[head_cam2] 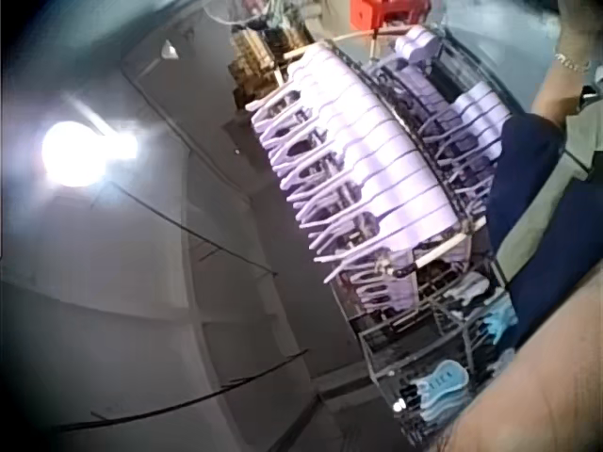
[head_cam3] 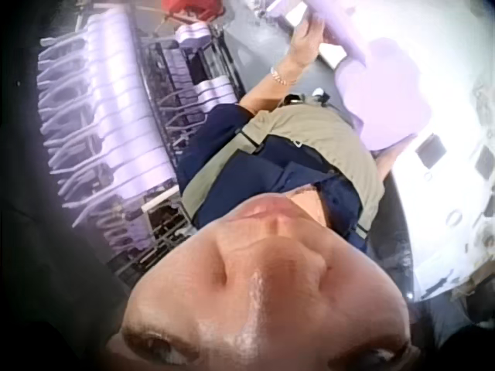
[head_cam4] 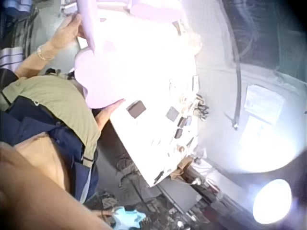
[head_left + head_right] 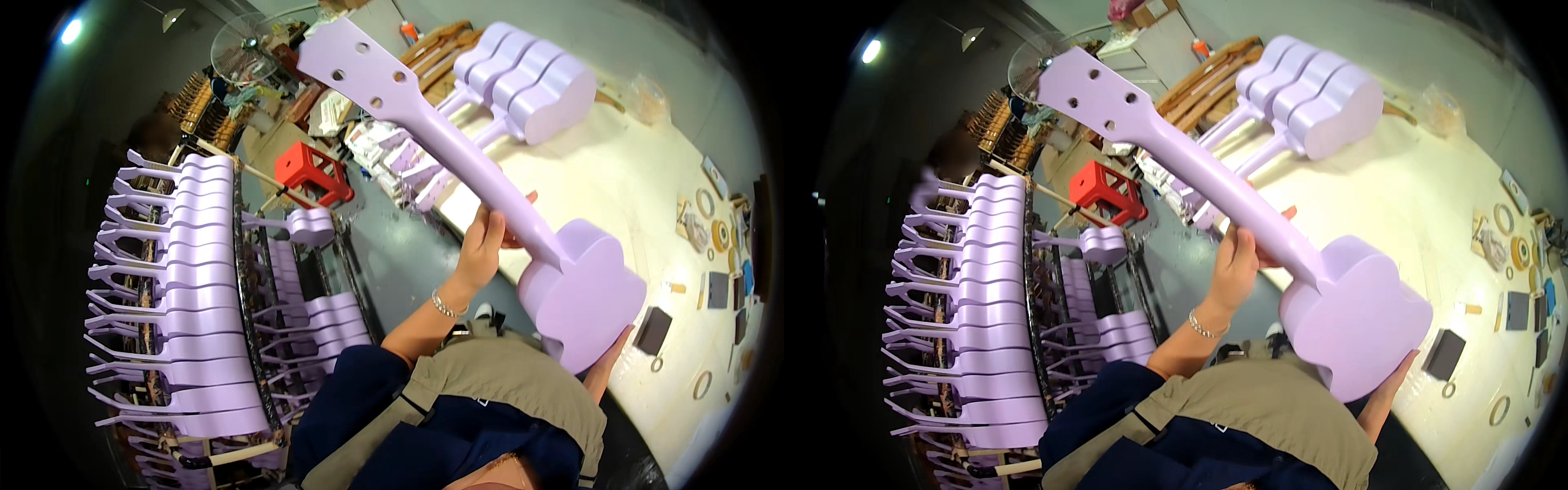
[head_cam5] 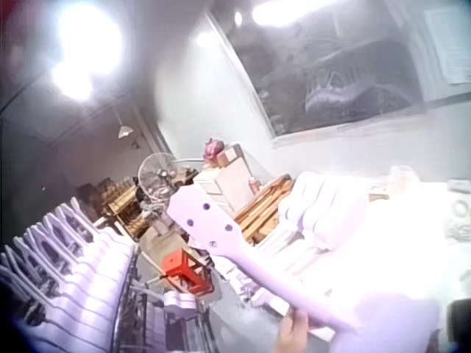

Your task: The person repeatedly picks up light purple plastic parts from a rack, places them on a workbench, and sands the edges using a sanding block. The person also uses a small tool to scrape or clean the edges of the parts. After finishing, the person returns the parts to the rack and repeats the process with new items.

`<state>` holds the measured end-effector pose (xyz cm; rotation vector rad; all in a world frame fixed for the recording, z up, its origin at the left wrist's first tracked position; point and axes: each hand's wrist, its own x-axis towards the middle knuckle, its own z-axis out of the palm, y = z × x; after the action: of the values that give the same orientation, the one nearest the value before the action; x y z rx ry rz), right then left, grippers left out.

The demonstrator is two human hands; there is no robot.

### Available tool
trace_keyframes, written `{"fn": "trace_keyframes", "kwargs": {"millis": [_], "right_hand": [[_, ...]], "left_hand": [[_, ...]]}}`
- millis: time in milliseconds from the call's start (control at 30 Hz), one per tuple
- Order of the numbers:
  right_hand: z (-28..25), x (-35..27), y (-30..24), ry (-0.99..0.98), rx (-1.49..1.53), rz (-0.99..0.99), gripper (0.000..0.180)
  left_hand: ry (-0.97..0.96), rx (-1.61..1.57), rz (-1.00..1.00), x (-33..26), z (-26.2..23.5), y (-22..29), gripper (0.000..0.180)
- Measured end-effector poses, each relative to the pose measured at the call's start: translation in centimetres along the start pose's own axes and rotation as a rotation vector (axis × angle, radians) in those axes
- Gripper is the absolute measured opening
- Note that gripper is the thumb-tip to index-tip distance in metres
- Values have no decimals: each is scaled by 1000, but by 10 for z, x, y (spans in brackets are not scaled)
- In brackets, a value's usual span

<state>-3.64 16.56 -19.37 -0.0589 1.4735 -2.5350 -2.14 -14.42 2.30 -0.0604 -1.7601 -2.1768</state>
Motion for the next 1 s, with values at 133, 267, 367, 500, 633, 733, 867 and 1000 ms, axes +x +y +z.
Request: {"fn": "trace_keyframes", "kwargs": {"millis": [133,267,367,500,633,733,867,1000], "right_hand": [[2,8,-2,-32,9,29,76],[5,14,-3,-60,13,78,75],[1,13,-4,-82,6,131,75],[-5,8,-2,-110,-2,258,76],[-7,6,4,-150,45,510,78],[4,0,10,-155,135,706,81],[31,-1,-17,-126,228,660,104],[30,-3,-26,-89,195,608,101]], "left_hand": [[-47,-18,9,0,3,5,54],[-63,-33,13,3,3,3,58],[-83,-8,64,4,2,5,60],[-95,-108,173,17,-3,-3,71],[-400,-516,173,54,4,9,51],[-426,-669,171,56,8,24,26],[-148,-258,136,46,35,39,23],[-32,-74,219,44,49,34,23]]}}
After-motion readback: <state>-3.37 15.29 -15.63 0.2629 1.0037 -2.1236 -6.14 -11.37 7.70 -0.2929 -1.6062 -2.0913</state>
